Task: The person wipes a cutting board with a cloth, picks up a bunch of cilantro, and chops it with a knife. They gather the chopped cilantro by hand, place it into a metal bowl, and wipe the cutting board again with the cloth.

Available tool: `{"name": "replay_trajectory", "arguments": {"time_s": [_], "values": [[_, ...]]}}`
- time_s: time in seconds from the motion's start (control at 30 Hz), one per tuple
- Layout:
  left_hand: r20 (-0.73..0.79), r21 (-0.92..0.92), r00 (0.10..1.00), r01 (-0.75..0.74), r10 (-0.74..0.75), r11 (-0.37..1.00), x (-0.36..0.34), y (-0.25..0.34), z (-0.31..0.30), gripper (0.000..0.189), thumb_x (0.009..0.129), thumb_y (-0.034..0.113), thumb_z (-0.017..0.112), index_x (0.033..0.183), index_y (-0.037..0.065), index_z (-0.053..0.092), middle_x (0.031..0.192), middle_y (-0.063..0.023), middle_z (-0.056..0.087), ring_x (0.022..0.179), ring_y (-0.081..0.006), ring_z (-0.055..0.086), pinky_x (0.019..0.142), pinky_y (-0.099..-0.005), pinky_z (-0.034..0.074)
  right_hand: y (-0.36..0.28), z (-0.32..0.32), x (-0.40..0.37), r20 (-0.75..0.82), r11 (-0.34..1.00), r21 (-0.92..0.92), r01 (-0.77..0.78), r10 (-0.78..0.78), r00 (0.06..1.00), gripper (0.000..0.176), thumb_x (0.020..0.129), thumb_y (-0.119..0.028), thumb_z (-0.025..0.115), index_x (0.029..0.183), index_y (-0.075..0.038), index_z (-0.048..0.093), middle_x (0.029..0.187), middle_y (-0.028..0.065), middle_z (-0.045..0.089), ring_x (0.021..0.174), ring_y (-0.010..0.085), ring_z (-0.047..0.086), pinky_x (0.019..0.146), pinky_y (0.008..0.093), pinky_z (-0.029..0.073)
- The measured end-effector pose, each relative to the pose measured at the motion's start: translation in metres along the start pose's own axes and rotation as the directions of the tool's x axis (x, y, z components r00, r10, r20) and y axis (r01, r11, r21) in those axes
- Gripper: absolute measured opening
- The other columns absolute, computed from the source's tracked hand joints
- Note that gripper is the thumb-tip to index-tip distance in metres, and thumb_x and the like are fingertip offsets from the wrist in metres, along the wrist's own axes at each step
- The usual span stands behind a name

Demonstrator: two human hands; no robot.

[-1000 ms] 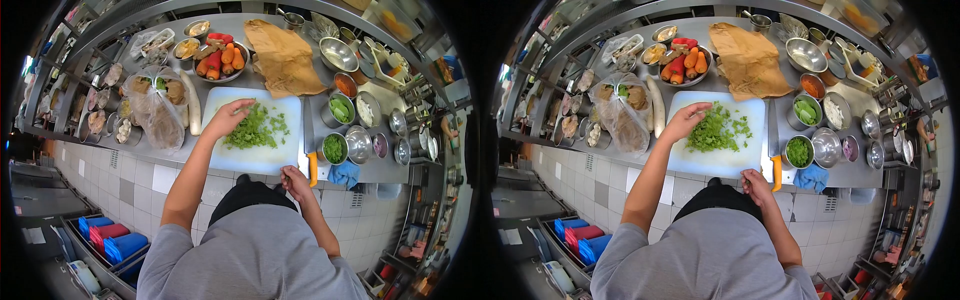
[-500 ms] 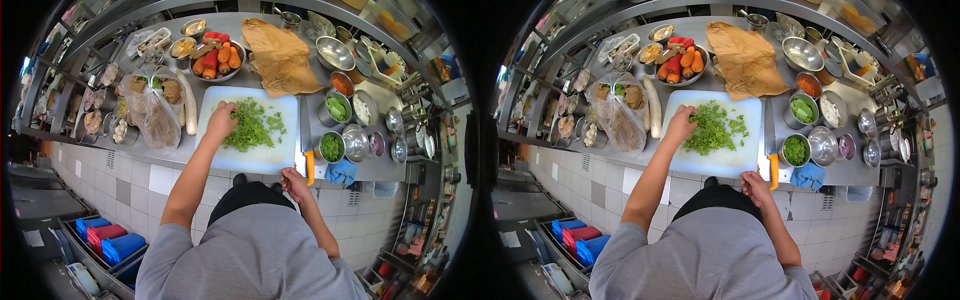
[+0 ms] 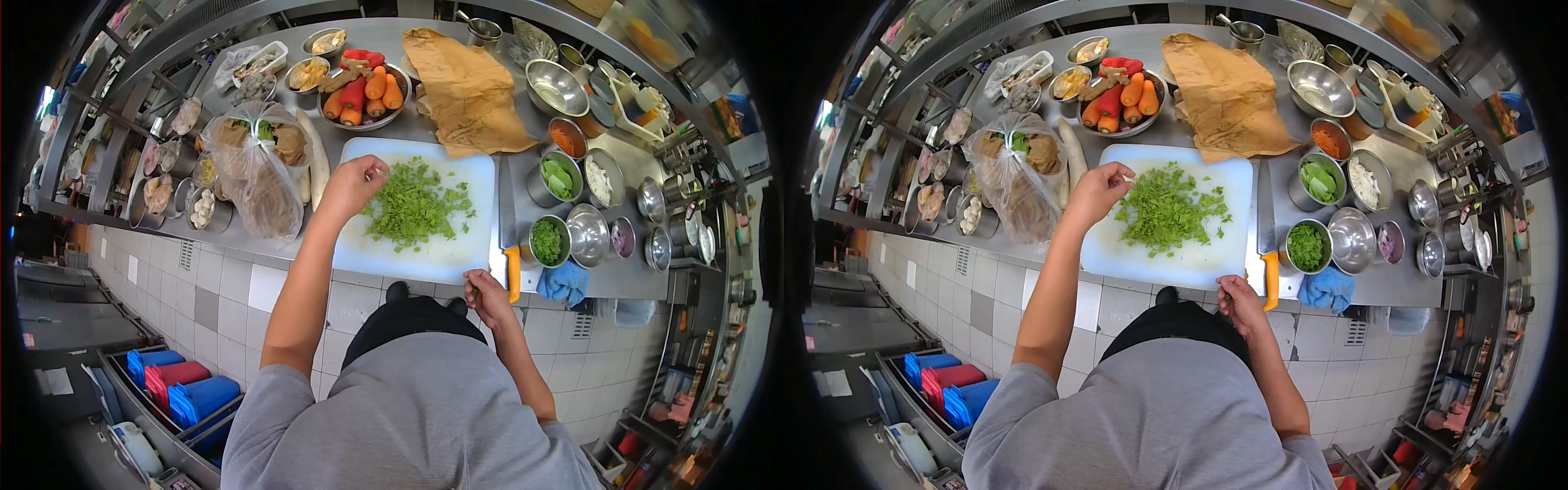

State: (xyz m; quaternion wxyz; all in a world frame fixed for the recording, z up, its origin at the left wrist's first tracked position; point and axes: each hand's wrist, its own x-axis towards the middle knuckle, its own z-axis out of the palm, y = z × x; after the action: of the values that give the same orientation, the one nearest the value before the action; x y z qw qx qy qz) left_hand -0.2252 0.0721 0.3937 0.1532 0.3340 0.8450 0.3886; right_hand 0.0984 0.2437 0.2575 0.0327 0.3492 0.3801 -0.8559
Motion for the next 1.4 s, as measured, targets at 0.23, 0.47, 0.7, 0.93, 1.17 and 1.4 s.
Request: {"name": "replay_trajectory", "arguments": {"time_s": [0.23,0.47,0.7,0.93,1.17,1.4], "values": [[-0.062,0.204,0.995,-0.068,0.082,0.977,0.010,-0.068,0.060,0.019,0.085,0.013,0.069,0.102,0.007,0.074,0.093,-0.0131,0.065,0.085,-0.0295,0.064,0.079,-0.0397,0.052,0.000,0.007,-0.001,0.003,1.000,-0.006,-0.016,0.016,1.000,0.015,0.102,-0.021,0.056,0.109,-0.008,0.061,0.076,-0.0004,0.055,0.061,0.0096,0.048,0.053,0.0239,0.039],[-0.054,0.284,0.998,-0.006,0.023,0.959,0.021,-0.073,0.094,0.018,0.082,0.013,0.069,0.098,0.010,0.075,0.095,-0.0118,0.063,0.093,-0.0318,0.064,0.082,-0.0426,0.052,-0.005,0.021,-0.001,0.010,0.999,-0.053,-0.002,0.003,1.000,0.016,0.102,-0.020,0.056,0.110,-0.008,0.061,0.076,-0.0004,0.054,0.061,0.0097,0.048,0.053,0.0230,0.039],[-0.173,-0.062,0.985,-0.015,0.004,0.998,0.009,-0.093,0.059,0.017,0.082,0.013,0.075,0.095,0.001,0.073,0.092,-0.0106,0.068,0.086,-0.0236,0.065,0.080,-0.0335,0.051,-0.008,0.023,-0.002,0.012,1.000,-0.010,0.022,-0.021,1.000,0.017,0.103,-0.022,0.055,0.111,-0.008,0.060,0.077,-0.0002,0.055,0.062,0.0101,0.049,0.054,0.0236,0.040],[0.052,-0.391,0.994,0.104,-0.091,0.914,-0.038,-0.049,0.068,0.018,0.087,0.014,0.073,0.099,0.001,0.074,0.091,-0.0083,0.071,0.078,-0.0155,0.065,0.073,-0.0274,0.051,-0.024,0.047,0.003,0.085,0.992,0.122,0.016,-0.026,0.996,0.032,0.107,-0.034,0.046,0.113,-0.006,0.059,0.086,0.0028,0.060,0.072,0.0144,0.057,0.062,0.0282,0.048],[0.108,-0.288,0.941,-0.280,0.321,0.916,-0.093,0.017,0.129,0.026,0.082,0.015,0.078,0.105,0.005,0.071,0.089,-0.0101,0.066,0.081,-0.0231,0.063,0.072,-0.0344,0.050,-0.011,0.061,0.030,0.157,0.941,0.323,-0.103,0.054,0.986,0.033,0.106,-0.034,0.045,0.112,-0.005,0.060,0.089,0.0041,0.060,0.074,0.0155,0.058,0.063,0.0297,0.049],[-0.192,0.198,0.955,-0.190,0.228,0.962,-0.053,-0.031,0.089,0.034,0.076,0.019,0.081,0.105,0.006,0.071,0.102,-0.0131,0.065,0.093,-0.0322,0.063,0.083,-0.0413,0.051,-0.010,0.034,0.013,0.112,0.975,0.214,-0.057,0.034,0.993,0.021,0.103,-0.023,0.053,0.110,-0.005,0.060,0.083,0.0017,0.057,0.064,0.0123,0.050,0.055,0.0247,0.039]]}}
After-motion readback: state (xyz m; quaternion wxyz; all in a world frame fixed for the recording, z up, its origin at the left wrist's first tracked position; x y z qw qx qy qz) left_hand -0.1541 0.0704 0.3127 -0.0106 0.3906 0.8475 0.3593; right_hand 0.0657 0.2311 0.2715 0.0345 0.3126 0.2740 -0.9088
